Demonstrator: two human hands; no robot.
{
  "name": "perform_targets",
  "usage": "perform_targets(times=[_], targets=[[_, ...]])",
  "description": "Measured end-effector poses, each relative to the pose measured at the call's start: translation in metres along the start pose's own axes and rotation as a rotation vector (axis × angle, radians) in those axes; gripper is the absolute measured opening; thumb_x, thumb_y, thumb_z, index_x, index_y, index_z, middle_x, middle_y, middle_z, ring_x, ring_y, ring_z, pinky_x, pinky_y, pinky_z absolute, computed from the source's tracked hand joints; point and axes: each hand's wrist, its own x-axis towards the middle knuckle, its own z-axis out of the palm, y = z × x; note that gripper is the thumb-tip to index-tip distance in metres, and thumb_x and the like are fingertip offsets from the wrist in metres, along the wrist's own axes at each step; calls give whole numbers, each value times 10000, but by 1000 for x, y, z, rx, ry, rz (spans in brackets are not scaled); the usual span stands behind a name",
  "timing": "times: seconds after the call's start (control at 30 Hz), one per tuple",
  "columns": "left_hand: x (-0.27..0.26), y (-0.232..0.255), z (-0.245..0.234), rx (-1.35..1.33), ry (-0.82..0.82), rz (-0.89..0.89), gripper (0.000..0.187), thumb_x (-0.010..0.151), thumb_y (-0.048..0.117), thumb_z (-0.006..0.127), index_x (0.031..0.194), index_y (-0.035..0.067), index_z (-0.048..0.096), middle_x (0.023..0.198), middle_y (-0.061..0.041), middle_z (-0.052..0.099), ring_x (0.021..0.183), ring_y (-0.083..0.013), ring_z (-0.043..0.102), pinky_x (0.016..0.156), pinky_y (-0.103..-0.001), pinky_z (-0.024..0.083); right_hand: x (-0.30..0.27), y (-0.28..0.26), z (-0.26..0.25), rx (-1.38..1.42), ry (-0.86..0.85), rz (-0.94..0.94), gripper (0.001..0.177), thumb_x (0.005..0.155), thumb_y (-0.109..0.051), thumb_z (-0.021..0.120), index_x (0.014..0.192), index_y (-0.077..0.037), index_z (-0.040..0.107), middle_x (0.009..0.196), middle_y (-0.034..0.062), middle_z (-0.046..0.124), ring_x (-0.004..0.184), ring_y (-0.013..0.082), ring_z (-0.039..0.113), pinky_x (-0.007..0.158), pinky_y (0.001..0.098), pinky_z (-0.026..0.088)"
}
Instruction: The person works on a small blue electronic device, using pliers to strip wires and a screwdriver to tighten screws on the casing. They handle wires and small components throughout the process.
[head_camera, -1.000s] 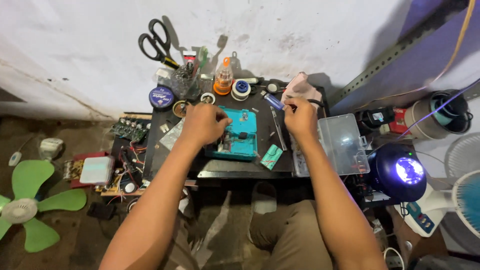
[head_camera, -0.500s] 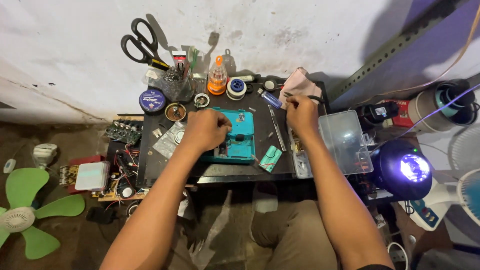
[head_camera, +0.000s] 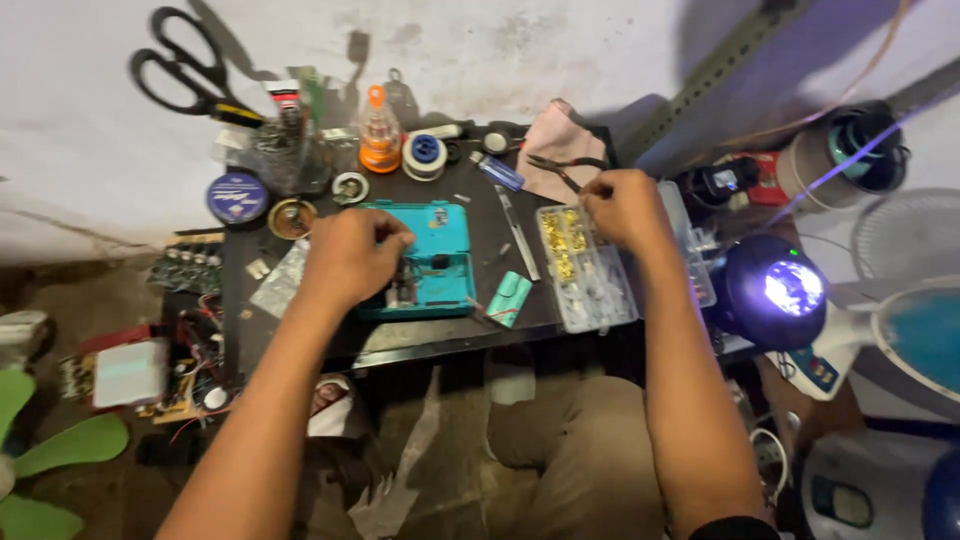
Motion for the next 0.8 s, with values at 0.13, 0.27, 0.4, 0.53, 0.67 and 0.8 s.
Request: perform_targets(times=[0.13,0.27,0.4,0.53,0.67,0.8], targets=[[2,5,3,-66,49,33,151,941,263,723,1025,182,820,892,-100,796,980,-400,738,932,-472,537,-4,3,3,-53,-69,47,171,857,-145,699,972,-79,807,942,218,768,984,480,704,844,572,559],[-1,19,2,-44,42,36,153,937,241,739,1036,162,825,872,-76,795,958,-377,746,926,-452,533,-15,-15,0,-120,-114,117,161,848,-234,716,948,-175,827,930,143,786,1010,422,725,872,524,579],[0,25,5,-84,35,62,160,956,196,732,1043,97,823,866,-123,786,918,-392,749,854,-458,567,-7,-14,9,-170,-164,85,178,854,-259,702,969,-235,835,960,114,794,1027,404,728,898,513,582],[-5,38,0,-116,32,81,174,980,159,714,1076,55,816,857,-157,779,918,-416,745,841,-480,575,-3,-9,18,-194,-187,92,193,853,-276,720,997,-216,834,991,144,791,1050,412,722,927,527,573],[-7,38,1,-105,25,83,181,979,171,724,1065,37,809,852,-160,774,903,-410,747,798,-485,584,1,-1,30,-167,-154,92,151,843,-258,718,935,-233,834,913,118,789,1000,402,735,888,522,584],[-13,39,-3,-154,40,107,173,975,112,717,1065,-11,798,841,-201,762,847,-413,745,744,-486,589,-2,-7,27,-155,-155,85,156,855,-271,692,896,-211,829,905,132,785,990,421,733,864,540,586]])
